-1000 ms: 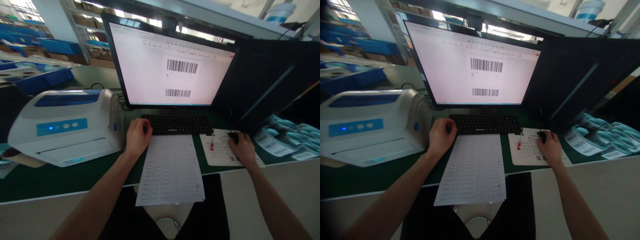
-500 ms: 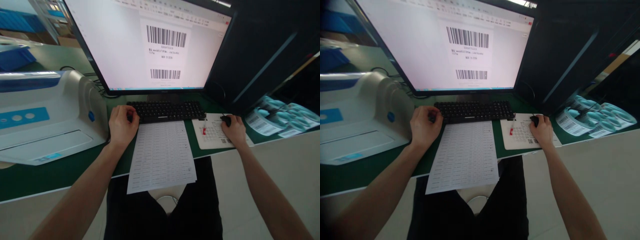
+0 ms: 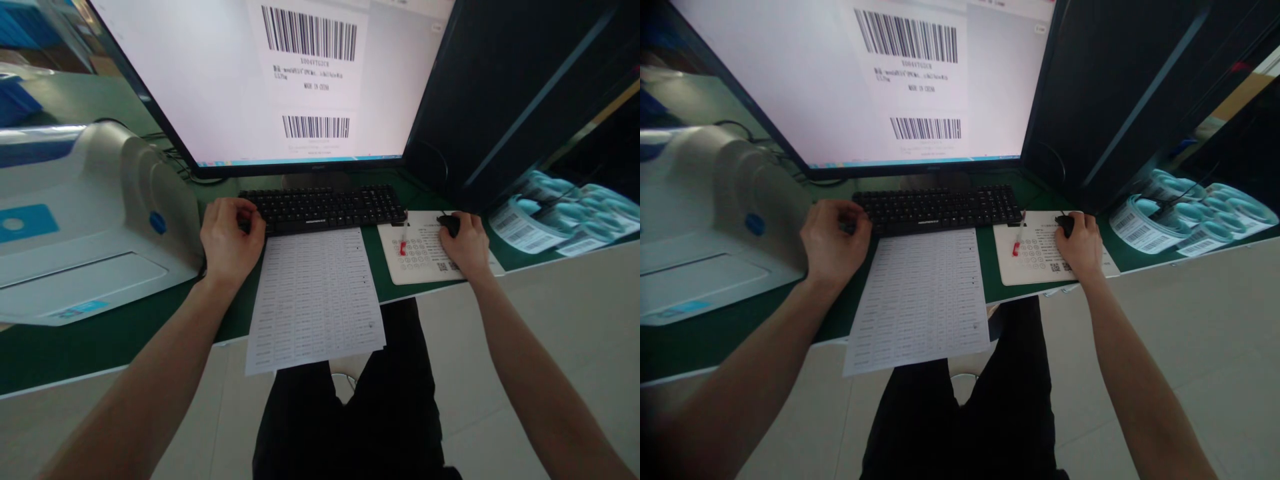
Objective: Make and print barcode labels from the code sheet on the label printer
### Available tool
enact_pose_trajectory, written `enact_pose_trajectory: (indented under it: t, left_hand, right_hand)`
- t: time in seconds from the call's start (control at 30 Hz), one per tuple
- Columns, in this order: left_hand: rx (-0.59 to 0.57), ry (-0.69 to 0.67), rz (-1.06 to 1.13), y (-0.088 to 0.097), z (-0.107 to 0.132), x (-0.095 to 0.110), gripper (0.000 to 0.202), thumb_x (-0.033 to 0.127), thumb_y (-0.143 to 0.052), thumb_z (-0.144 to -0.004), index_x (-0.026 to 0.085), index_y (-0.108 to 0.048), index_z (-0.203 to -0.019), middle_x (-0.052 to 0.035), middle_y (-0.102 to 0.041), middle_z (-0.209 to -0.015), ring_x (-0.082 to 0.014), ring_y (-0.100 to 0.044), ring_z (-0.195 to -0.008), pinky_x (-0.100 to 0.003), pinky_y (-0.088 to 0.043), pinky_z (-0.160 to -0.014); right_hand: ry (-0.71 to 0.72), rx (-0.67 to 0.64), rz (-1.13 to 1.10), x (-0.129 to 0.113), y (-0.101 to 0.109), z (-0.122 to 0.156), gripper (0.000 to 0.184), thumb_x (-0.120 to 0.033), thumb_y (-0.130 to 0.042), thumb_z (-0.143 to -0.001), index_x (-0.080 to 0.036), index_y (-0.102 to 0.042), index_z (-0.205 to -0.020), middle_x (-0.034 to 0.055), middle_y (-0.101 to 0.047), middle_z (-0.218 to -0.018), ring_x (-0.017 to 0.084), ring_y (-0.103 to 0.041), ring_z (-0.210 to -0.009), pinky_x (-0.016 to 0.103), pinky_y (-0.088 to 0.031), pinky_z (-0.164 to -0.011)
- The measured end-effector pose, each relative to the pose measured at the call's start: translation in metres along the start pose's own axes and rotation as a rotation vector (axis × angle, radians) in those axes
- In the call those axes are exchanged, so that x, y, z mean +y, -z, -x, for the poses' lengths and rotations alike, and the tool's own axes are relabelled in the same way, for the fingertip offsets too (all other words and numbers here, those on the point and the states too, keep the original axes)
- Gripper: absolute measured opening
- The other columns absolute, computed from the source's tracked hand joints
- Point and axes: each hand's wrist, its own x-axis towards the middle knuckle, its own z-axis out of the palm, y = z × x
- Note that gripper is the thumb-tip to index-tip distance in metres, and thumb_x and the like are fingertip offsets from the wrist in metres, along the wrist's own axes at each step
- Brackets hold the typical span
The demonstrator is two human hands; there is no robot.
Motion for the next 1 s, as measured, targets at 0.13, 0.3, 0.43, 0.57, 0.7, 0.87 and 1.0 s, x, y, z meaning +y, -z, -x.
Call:
enact_pose_trajectory:
  t: [0.13, 0.3, 0.43, 0.57, 0.7, 0.87, 1.0]
  left_hand:
    - [0.002, -0.024, -0.021, -0.0014, -0.0002, -0.0023, 0.011, 0.014, -0.063, -0.095, 0.019, -0.061, -0.105, -0.0062, -0.060, -0.100, -0.0266, -0.058, -0.101, -0.044, -0.047, -0.098]
    - [-0.001, -0.081, -0.140, -0.0003, -0.0015, -0.0016, 0.011, 0.012, -0.067, -0.096, 0.011, -0.062, -0.106, -0.0051, -0.060, -0.096, -0.0209, -0.056, -0.093, -0.037, -0.048, -0.093]
    - [-0.008, -0.078, -0.161, 0.0005, -0.0019, -0.0002, 0.011, 0.010, -0.068, -0.097, 0.010, -0.062, -0.106, -0.0047, -0.061, -0.098, -0.0199, -0.056, -0.092, -0.036, -0.047, -0.093]
    - [-0.008, -0.079, -0.140, 0.0000, -0.0014, -0.0007, 0.013, 0.008, -0.068, -0.096, 0.009, -0.062, -0.107, -0.0050, -0.060, -0.098, -0.0206, -0.055, -0.095, -0.037, -0.047, -0.095]
    - [-0.001, -0.085, -0.136, 0.0012, -0.0008, 0.0006, 0.010, 0.010, -0.066, -0.098, 0.008, -0.062, -0.107, -0.0049, -0.059, -0.099, -0.0194, -0.056, -0.095, -0.035, -0.046, -0.094]
    - [-0.017, -0.057, -0.130, 0.0031, -0.0009, 0.0037, 0.010, 0.011, -0.063, -0.098, 0.007, -0.061, -0.107, -0.0049, -0.059, -0.098, -0.0201, -0.058, -0.095, -0.037, -0.046, -0.093]
    - [-0.005, -0.019, -0.059, 0.0036, -0.0001, 0.0045, 0.013, 0.012, -0.064, -0.093, 0.018, -0.062, -0.104, -0.0049, -0.062, -0.099, -0.0250, -0.061, -0.097, -0.043, -0.048, -0.093]
  right_hand:
    - [0.006, -0.001, 0.015, 0.0009, -0.0006, -0.0001, 0.052, -0.045, -0.053, -0.091, -0.016, -0.059, -0.134, 0.0176, -0.060, -0.123, 0.030, -0.060, -0.103, 0.051, -0.053, -0.092]
    - [0.006, -0.013, 0.029, 0.0022, -0.0013, -0.0004, 0.052, -0.045, -0.054, -0.091, -0.016, -0.057, -0.135, 0.0183, -0.059, -0.125, 0.031, -0.059, -0.105, 0.052, -0.052, -0.093]
    - [-0.001, -0.006, 0.018, 0.0014, -0.0002, 0.0001, 0.053, -0.045, -0.055, -0.091, -0.017, -0.057, -0.136, 0.0179, -0.059, -0.125, 0.031, -0.059, -0.105, 0.051, -0.052, -0.093]
    - [-0.005, -0.023, 0.006, 0.0014, 0.0003, 0.0001, 0.052, -0.044, -0.055, -0.091, -0.016, -0.056, -0.135, 0.0189, -0.058, -0.126, 0.032, -0.058, -0.107, 0.053, -0.051, -0.094]
    - [-0.007, -0.033, 0.003, 0.0031, -0.0004, -0.0002, 0.054, -0.044, -0.055, -0.091, -0.016, -0.055, -0.137, 0.0186, -0.057, -0.127, 0.032, -0.058, -0.109, 0.053, -0.051, -0.094]
    - [-0.008, -0.021, 0.006, 0.0033, -0.0007, -0.0001, 0.054, -0.044, -0.057, -0.090, -0.016, -0.057, -0.136, 0.0183, -0.059, -0.125, 0.032, -0.060, -0.108, 0.052, -0.051, -0.093]
    - [-0.029, -0.010, 0.013, 0.0023, -0.0006, 0.0000, 0.054, -0.044, -0.057, -0.088, -0.018, -0.058, -0.135, 0.0177, -0.061, -0.125, 0.032, -0.061, -0.107, 0.051, -0.052, -0.093]
